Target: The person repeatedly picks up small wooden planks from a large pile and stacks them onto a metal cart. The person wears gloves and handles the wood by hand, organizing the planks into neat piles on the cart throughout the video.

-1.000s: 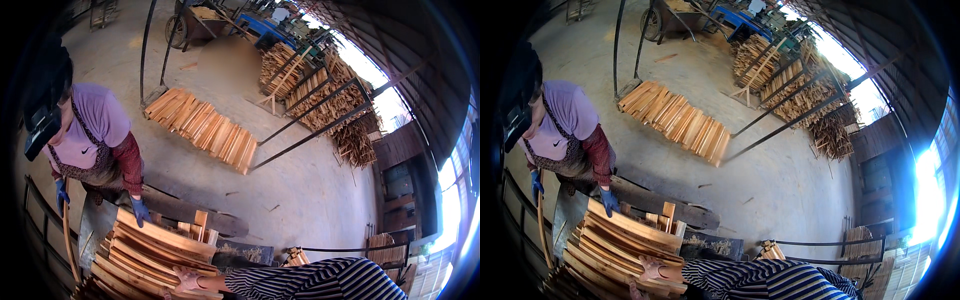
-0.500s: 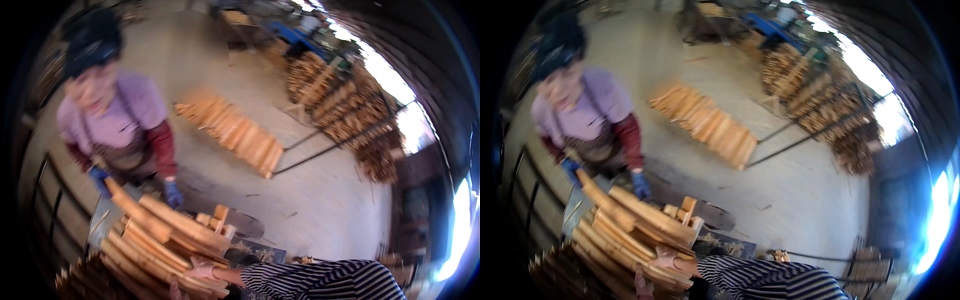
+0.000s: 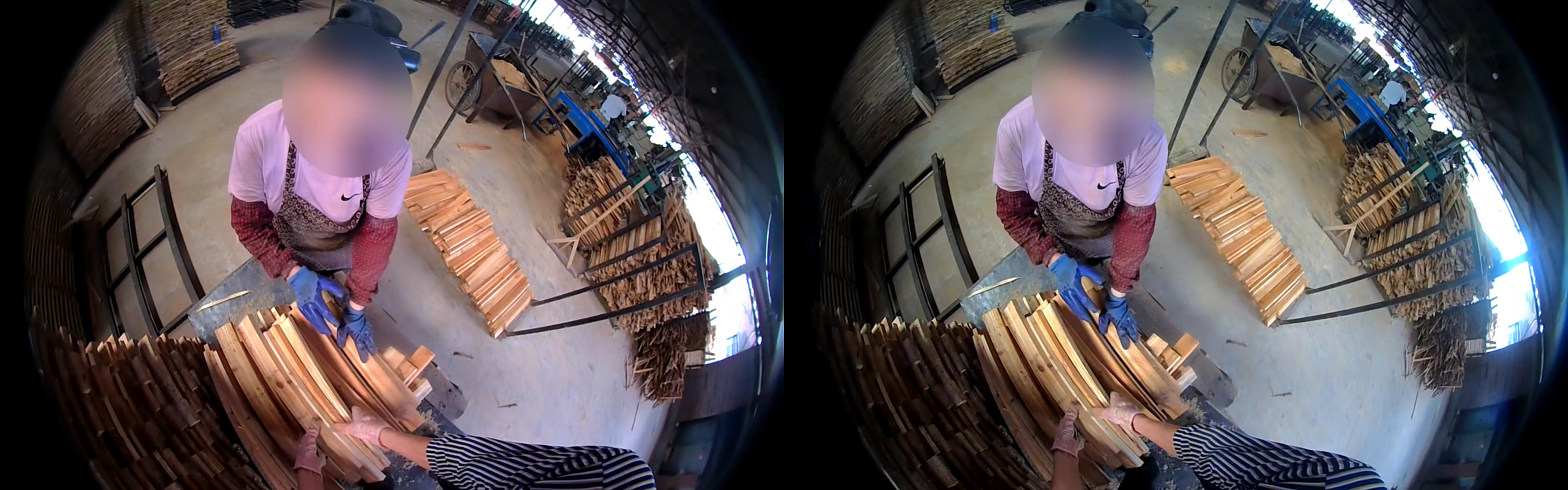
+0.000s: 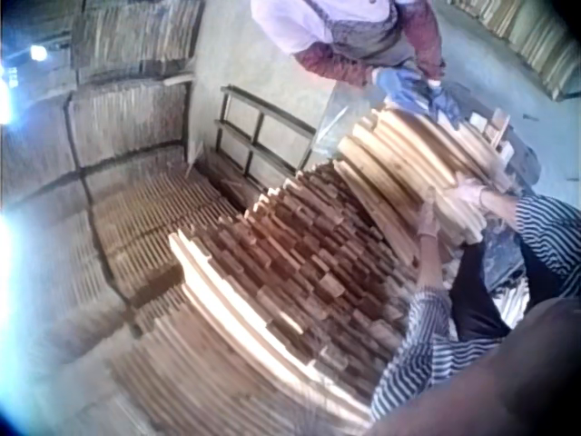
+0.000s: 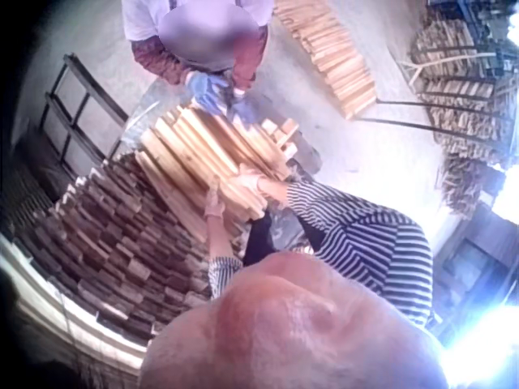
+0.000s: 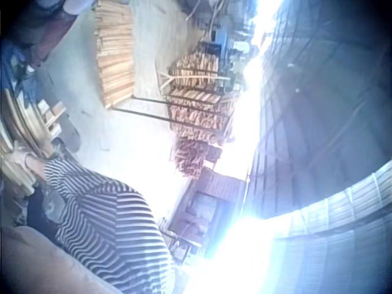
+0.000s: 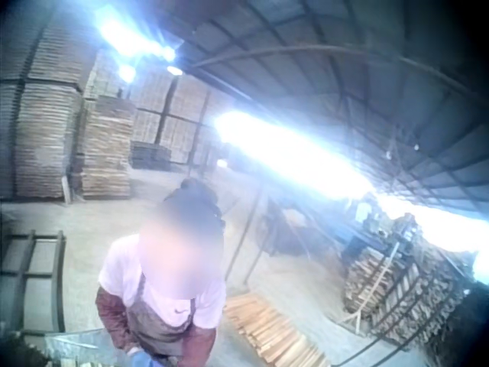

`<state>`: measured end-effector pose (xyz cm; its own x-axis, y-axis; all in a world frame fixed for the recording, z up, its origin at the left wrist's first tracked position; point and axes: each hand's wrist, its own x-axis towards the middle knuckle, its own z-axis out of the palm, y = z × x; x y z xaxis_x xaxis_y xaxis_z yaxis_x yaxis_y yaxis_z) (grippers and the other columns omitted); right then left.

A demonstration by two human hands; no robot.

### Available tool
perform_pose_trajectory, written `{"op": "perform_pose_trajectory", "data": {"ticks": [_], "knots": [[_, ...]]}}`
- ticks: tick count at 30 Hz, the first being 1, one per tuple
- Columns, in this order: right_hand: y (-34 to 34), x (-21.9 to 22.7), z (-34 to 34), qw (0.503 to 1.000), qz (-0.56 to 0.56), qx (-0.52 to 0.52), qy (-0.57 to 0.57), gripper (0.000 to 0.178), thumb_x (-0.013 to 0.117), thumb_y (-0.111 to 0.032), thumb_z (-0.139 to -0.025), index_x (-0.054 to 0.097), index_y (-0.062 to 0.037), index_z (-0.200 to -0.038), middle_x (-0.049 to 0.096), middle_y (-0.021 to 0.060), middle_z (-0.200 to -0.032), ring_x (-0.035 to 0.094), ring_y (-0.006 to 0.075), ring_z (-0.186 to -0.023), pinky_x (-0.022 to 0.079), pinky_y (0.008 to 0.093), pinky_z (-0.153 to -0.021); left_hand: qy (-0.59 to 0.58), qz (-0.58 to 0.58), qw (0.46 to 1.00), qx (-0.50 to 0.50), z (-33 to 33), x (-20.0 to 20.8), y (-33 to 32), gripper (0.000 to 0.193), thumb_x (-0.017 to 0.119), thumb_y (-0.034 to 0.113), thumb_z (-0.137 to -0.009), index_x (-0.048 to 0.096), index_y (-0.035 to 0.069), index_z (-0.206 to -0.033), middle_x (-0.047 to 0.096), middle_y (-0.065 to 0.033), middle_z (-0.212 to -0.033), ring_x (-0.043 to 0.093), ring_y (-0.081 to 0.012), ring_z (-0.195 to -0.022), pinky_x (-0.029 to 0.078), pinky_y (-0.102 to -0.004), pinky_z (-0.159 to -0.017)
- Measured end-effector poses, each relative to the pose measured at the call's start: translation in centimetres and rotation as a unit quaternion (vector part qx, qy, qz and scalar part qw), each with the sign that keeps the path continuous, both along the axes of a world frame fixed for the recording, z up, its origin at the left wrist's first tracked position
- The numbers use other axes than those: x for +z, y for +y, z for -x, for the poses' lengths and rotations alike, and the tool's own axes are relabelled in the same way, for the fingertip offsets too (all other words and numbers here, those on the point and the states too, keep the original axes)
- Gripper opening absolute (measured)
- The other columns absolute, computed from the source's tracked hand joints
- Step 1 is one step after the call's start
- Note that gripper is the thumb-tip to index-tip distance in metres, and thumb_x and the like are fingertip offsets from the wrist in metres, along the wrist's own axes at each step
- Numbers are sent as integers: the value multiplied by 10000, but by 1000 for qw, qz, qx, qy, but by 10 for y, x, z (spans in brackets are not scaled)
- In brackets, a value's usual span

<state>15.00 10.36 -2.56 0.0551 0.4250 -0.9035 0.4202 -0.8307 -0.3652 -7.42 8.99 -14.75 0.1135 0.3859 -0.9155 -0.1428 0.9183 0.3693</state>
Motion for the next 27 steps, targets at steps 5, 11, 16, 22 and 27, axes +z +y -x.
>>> {"op": "perform_pose_trajectory", "data": {"ticks": [5, 11, 16, 22, 27], "knots": [[9, 12, -2, 998, 22, 12, 57, 964, 679, -678, -879, 452, 25, -1498, 549, 284, -1474, 524, 357, -1389, 442, 431, -1111, -43, -41, 997, 51, -8, 49, 9, 612, 731, 501, -950, 619, 115, -1411, 674, -74, -1273, 650, -207, -1083, 567, -415, -902], [-31, 21, 1, 993, -71, 8, 98, 942, 662, -713, -881, 545, 27, -1452, 604, 279, -1416, 550, 396, -1332, 439, 429, -1105, -96, -14, 995, 32, -36, 173, 23, 634, 613, 419, -1040, 452, 75, -1548, 620, -156, -1408, 640, -307, -1233, 552, -449, -1031], [-51, 110, -13, 991, -19, -46, 126, 1060, 691, -726, -838, 495, 127, -1436, 619, 299, -1377, 601, 354, -1304, 459, 397, -1060, -174, 66, 981, 62, -64, 293, 3, 904, 528, 716, -975, 488, -35, -1475, 646, -245, -1311, 685, -364, -1120, 603, -508, -941], [-58, 206, -62, 953, 6, 44, 300, 900, 606, -679, -940, 511, 34, -1480, 564, 231, -1485, 501, 298, -1422, 407, 367, -1130, -123, -26, 992, 19, -102, 386, 12, 866, 558, 680, -973, 486, -20, -1478, 645, -233, -1313, 683, -354, -1120, 601, -500, -931], [-51, 235, -85, 968, 18, 45, 246, 910, 596, -700, -935, 515, 23, -1482, 566, 214, -1487, 501, 298, -1417, 408, 368, -1130, -88, -79, 993, -17, -119, 432, 18, 837, 584, 650, -971, 484, -8, -1480, 645, -223, -1315, 680, -346, -1119, 599, -494, -924]]}}
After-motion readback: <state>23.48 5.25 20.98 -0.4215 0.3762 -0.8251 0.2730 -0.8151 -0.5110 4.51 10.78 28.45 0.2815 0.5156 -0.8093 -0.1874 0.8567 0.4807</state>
